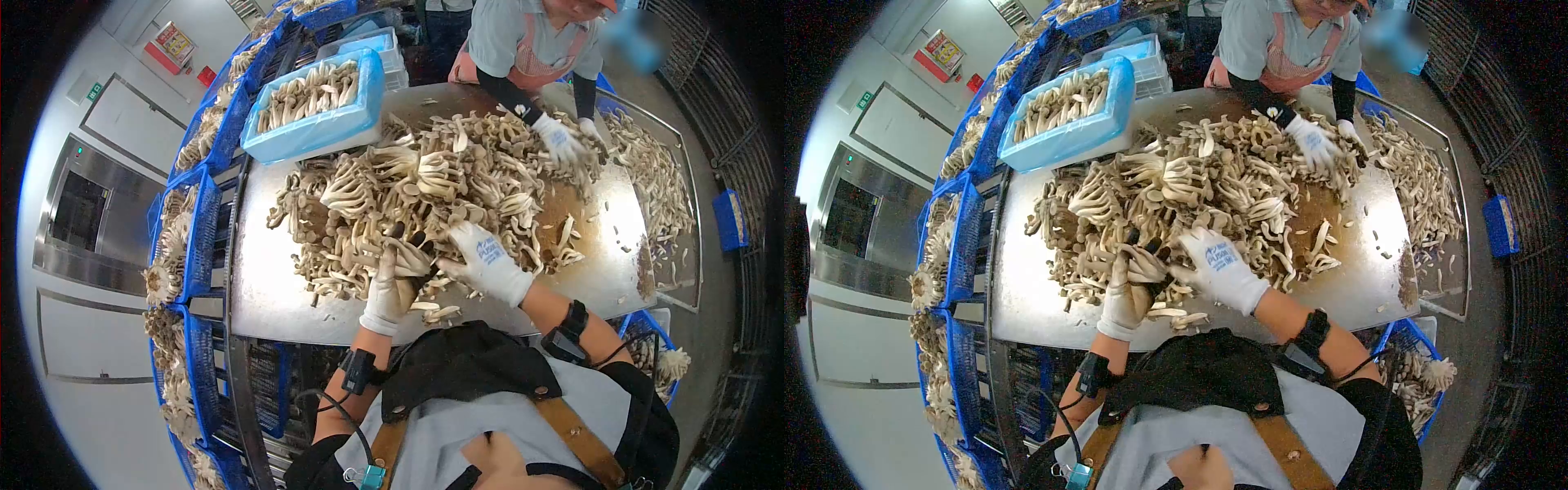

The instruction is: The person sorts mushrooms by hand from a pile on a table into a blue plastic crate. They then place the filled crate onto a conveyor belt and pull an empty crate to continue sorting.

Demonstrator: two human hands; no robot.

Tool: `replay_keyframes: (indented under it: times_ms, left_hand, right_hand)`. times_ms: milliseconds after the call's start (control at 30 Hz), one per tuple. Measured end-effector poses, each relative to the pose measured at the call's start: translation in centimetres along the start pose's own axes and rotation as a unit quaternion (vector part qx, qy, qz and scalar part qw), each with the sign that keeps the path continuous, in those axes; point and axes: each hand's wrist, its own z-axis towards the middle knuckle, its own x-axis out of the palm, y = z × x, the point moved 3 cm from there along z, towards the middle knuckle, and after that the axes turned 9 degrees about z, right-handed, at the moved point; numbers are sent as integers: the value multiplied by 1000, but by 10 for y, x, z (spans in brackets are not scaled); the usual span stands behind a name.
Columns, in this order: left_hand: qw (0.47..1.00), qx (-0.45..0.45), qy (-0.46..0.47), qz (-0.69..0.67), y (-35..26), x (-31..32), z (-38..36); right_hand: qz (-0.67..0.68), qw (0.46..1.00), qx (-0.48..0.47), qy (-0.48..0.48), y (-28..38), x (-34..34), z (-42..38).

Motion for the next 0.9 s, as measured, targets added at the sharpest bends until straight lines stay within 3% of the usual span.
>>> replay_keyframes:
  times_ms: [100, 133, 233, 267, 300, 333, 367, 400, 433, 500, 567, 600, 633, 700, 800, 833, 867, 900]
  left_hand:
    - [993, -52, 76, 67, -5, -21, -4]
    - [997, -46, 43, 38, -11, -22, -4]
    - [999, -5, -13, -33, -30, -48, -8]
    - [997, -21, -18, -73, -30, -75, -4]
    - [998, 3, -12, -57, -32, -100, -5]
    - [999, 27, -2, -40, -36, -123, -5]
    - [998, 52, 10, -23, -50, -130, -3]
    - [992, 16, -7, -124, -59, -138, -3]
    - [996, -7, -46, -77, -93, -118, -15]
    - [998, 27, -45, 32, -98, -177, -6]
    - [997, -29, -70, -34, -120, -181, -6]
    - [997, -78, -13, -6, -126, -196, -6]
    - [997, -65, -35, -36, -153, -161, -5]
    - [992, -127, 4, -18, -158, -200, 13]
    - [990, -92, 108, 10, -208, -188, 28]
    - [981, -66, 181, 29, -220, -188, 33]
    - [979, -72, 188, 33, -229, -192, 36]
    - [977, -77, 195, 38, -237, -196, 40]
  right_hand:
    - [201, 971, 121, 54, 10, 41, 31]
    - [222, 962, 156, 30, 17, 53, 38]
    - [408, 876, 257, 20, 8, 82, 58]
    - [485, 824, 293, 6, 10, 84, 63]
    - [304, 908, 288, 2, -21, 107, 64]
    - [234, 928, 287, 36, -29, 116, 67]
    - [160, 943, 284, 66, -27, 121, 75]
    - [174, 935, 287, 114, -23, 130, 83]
    - [79, 936, 288, 189, -7, 132, 95]
    - [5, 945, 243, 217, 27, 147, 121]
    - [54, 981, 121, 140, 60, 172, 152]
    - [12, 990, 54, 127, 68, 196, 163]
    - [-13, 988, 23, 153, 77, 219, 172]
    - [43, 985, 73, 149, 81, 241, 199]
    - [5, 995, 20, 98, 92, 219, 255]
    - [40, 992, 101, 71, 67, 224, 266]
    - [14, 998, 36, 49, 74, 206, 304]
    - [-8, 999, 40, -10, 78, 185, 333]
